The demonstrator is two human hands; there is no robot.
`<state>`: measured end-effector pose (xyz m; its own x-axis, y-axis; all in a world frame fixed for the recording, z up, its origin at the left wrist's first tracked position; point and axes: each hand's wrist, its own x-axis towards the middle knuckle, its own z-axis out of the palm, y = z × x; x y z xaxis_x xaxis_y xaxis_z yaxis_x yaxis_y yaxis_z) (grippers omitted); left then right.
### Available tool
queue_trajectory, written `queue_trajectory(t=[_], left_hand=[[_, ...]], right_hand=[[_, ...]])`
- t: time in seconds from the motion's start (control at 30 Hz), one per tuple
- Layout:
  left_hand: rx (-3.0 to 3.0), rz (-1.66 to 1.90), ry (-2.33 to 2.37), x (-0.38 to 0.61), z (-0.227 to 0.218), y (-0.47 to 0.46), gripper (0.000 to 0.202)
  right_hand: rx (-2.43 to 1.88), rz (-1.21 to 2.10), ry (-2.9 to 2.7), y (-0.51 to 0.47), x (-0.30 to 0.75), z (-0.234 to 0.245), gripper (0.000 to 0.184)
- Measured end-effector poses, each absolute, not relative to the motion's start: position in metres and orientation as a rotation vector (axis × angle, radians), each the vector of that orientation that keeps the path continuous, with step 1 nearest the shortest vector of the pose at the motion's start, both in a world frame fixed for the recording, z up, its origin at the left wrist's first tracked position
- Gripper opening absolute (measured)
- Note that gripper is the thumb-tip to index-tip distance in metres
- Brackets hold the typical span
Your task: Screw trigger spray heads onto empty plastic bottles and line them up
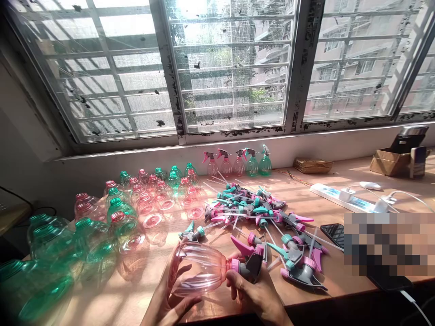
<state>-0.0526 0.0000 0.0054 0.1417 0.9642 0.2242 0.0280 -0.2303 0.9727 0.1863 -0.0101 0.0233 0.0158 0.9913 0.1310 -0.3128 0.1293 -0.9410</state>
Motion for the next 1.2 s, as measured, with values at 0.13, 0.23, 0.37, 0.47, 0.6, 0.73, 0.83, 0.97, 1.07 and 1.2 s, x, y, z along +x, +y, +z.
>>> queue_trajectory(t=[0.13,0.23,0.37,0.47,0.6,0.73,0.83,0.97,1.07,1.2], left_hand=[[1.492,1.272,1.002,-0.052,0.002,0.002,0.088],[1.49,1.259,0.987,-0.053,0.004,-0.002,0.098],[1.437,1.223,0.97,-0.054,0.008,-0.004,0.095],[1.455,1.235,0.991,-0.053,0.009,-0.002,0.093],[1.501,1.296,0.997,-0.05,0.005,0.001,0.084],[1.464,1.296,1.01,-0.053,-0.002,-0.001,0.093],[1.393,1.245,1.033,-0.057,-0.004,-0.003,0.099],[1.429,1.262,0.993,-0.055,-0.001,-0.002,0.093],[1.506,1.309,0.978,-0.051,0.004,0.0,0.087],[1.485,1.282,1.015,-0.05,0.007,-0.001,0.083]], right_hand=[[-0.888,1.257,-1.014,-0.011,0.186,0.025,0.053],[-0.885,1.246,-1.035,-0.011,0.187,0.023,0.052],[-0.887,1.223,-1.101,-0.01,0.187,0.021,0.046],[-0.873,1.232,-1.054,-0.01,0.186,0.023,0.049],[-0.87,1.252,-1.014,-0.011,0.185,0.024,0.052],[-0.89,1.248,-1.012,-0.01,0.185,0.021,0.053],[-0.912,1.243,-1.057,-0.009,0.187,0.017,0.05],[-0.925,1.227,-1.14,-0.008,0.188,0.014,0.046],[-0.907,1.224,-1.091,-0.009,0.188,0.017,0.047],[-0.914,1.223,-1.06,-0.01,0.186,0.021,0.05]])
